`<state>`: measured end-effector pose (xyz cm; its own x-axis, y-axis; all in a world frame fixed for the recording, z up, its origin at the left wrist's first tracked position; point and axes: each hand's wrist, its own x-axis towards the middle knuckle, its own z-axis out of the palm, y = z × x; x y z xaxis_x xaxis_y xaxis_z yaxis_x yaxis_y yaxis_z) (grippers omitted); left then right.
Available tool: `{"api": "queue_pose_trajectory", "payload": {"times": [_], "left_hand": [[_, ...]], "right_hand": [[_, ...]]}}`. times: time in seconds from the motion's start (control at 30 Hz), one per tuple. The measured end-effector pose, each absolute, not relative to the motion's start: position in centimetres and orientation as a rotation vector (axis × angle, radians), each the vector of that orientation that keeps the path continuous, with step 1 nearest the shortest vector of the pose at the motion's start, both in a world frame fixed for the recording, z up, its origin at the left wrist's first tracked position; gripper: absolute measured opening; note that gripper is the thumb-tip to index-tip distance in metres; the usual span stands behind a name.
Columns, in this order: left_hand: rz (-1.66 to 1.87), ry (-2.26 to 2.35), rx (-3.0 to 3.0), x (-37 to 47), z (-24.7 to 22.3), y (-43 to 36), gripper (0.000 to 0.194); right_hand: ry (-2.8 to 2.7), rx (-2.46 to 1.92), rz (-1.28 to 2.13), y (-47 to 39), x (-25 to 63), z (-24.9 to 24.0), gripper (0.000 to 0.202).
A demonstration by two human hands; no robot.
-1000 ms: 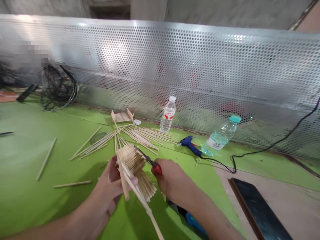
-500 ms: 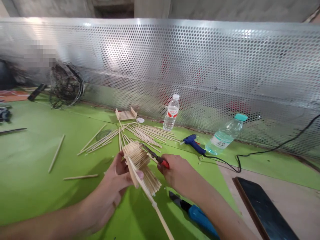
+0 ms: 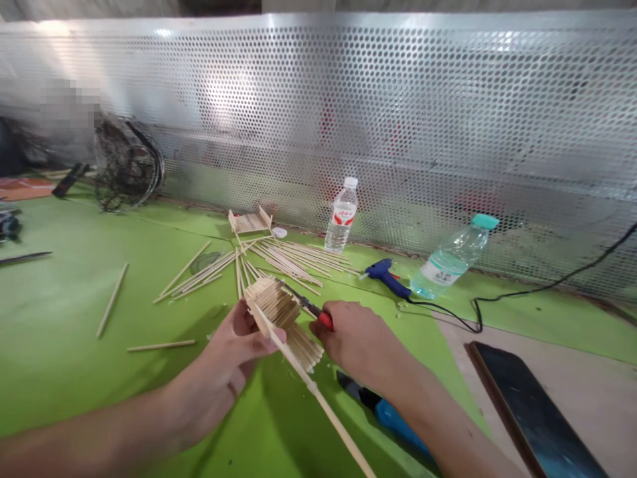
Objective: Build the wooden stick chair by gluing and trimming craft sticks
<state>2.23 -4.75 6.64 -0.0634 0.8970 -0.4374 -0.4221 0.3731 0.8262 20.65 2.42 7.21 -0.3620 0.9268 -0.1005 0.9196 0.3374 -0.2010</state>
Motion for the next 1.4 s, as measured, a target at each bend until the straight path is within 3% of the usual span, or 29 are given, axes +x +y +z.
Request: {"api": "queue_pose_trajectory", "payload": {"times": [0.37, 0.6, 1.07, 1.4], "left_hand": [[1.155, 1.18, 0.518, 1.3, 5.6, -5.0, 0.078], [1.158, 1.155, 0.57, 2.0, 5.7, -5.0, 0.053], [1.222, 1.28, 0.457, 2.6, 6.0, -5.0, 0.074], [1.238, 1.232, 0.452, 2.2, 4.3, -4.7, 0.068]], "right_hand": [[-2.524, -1.904, 0.354, 2.6, 19.3, 7.9, 0.021], [-2.55, -1.912, 0.383, 2.7, 18.8, 6.9, 0.011], [-2.526, -1.886, 0.337, 2.4, 18.6, 6.2, 0.005], [-2.543, -1.901, 0.382, 2.4, 18.5, 6.2, 0.008]]}}
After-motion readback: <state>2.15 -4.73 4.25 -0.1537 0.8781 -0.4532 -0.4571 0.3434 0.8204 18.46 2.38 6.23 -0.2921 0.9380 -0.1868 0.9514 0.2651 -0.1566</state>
